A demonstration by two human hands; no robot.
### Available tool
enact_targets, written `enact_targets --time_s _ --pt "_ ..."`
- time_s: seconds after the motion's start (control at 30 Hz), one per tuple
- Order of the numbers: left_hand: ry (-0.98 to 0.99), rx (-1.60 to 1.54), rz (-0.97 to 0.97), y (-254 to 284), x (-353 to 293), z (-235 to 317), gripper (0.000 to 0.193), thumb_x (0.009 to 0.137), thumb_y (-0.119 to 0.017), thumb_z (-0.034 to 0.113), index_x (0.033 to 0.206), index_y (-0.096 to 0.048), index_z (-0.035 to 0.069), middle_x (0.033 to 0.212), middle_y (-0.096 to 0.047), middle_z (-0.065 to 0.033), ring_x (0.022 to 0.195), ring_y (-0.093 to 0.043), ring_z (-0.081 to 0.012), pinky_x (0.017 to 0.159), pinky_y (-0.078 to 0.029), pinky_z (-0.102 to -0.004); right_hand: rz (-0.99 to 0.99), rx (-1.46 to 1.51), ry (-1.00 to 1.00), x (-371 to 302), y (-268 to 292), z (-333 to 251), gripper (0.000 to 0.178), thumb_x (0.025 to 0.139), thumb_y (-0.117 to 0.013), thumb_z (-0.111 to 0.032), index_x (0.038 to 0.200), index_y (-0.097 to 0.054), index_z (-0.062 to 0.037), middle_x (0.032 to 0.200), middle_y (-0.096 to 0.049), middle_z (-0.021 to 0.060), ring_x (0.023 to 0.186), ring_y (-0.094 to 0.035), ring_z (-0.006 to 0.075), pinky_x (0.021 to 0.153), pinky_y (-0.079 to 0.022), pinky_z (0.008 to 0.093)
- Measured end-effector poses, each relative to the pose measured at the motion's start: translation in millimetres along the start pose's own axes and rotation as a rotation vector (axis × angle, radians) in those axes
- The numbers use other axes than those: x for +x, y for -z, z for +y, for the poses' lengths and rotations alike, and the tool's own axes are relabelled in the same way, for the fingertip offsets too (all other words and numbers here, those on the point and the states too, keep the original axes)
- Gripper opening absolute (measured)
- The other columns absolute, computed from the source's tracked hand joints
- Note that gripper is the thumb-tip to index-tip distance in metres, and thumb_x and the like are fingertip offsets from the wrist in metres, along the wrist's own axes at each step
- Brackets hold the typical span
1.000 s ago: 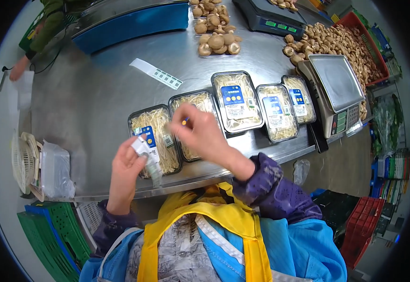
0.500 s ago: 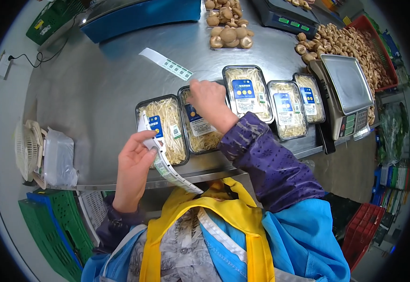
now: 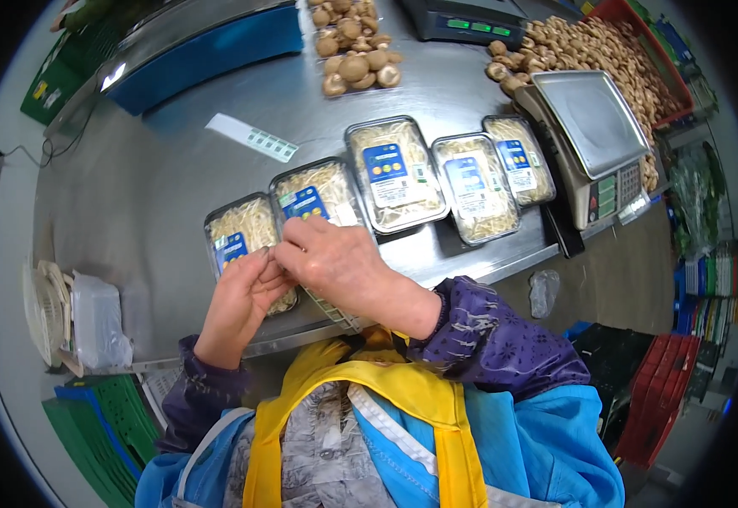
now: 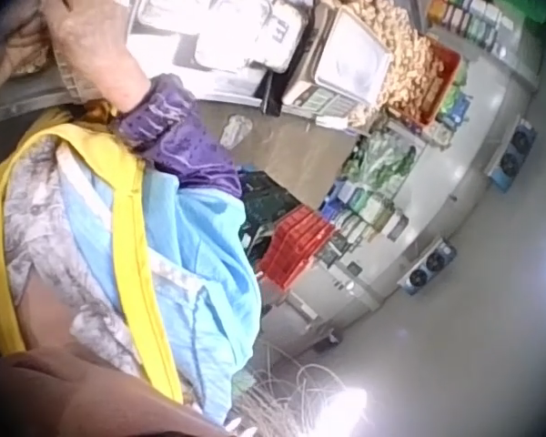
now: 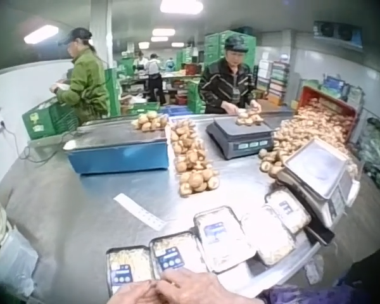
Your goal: Apply labels to containers of packaged food sprouts at a production line station.
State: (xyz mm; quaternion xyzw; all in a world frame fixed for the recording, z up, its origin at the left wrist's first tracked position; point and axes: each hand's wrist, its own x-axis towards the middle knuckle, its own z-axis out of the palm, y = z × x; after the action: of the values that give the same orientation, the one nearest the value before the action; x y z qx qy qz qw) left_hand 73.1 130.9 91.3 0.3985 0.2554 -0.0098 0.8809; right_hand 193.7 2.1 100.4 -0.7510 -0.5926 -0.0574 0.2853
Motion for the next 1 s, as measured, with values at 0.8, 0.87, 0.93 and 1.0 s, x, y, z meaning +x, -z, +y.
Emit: enact_targets --time_s 0.8,0.87,0.93,1.0 --pt "-0.089 0.095 0.106 -29 47 -3 0.053 0.085 -0.053 -0.008 0.130 -0.029 0.004 0.117 -0.051 -0.0108 0.099 -0.056 -0.0161 0.083 -0.049 -0.0298 0.112 0.196 -0.873 14 -9 162 0.016 0.074 -0.067 -0.022 0.073 -0.066 -0.0064 0.071 -0.066 0.0118 0.069 -0.065 0.0270 0.063 -0.051 0.0383" --pt "-0.153 0.084 0.064 -32 46 -2 0.048 0.085 -0.051 -0.007 0.128 -0.033 0.003 0.117 -0.051 -0.0106 0.097 -0.056 -0.0150 0.084 -0.047 -0.0292 0.109 0.088 -0.894 18 -16 161 0.014 0.075 -0.064 -0.021 0.073 -0.065 -0.0075 0.071 -0.066 0.0122 0.068 -0.064 0.0293 0.062 -0.050 0.0413" --pt "-0.167 0.092 0.028 -29 48 -5 0.044 0.086 -0.050 -0.007 0.127 -0.037 0.002 0.116 -0.052 -0.0103 0.097 -0.055 -0.0145 0.086 -0.046 -0.0283 0.095 -0.004 -0.854 16 -25 159 0.013 0.075 -0.065 -0.021 0.073 -0.063 -0.0080 0.069 -0.065 0.0104 0.065 -0.064 0.0276 0.059 -0.049 0.0396" --pt "-0.182 0.103 -0.009 -28 48 -5 0.040 0.086 -0.048 -0.007 0.125 -0.041 0.001 0.115 -0.053 -0.0099 0.098 -0.055 -0.0140 0.088 -0.045 -0.0275 0.084 -0.094 -0.813 14 -32 158 0.012 0.075 -0.065 -0.020 0.073 -0.062 -0.0084 0.067 -0.065 0.0085 0.061 -0.063 0.0259 0.056 -0.049 0.0379"
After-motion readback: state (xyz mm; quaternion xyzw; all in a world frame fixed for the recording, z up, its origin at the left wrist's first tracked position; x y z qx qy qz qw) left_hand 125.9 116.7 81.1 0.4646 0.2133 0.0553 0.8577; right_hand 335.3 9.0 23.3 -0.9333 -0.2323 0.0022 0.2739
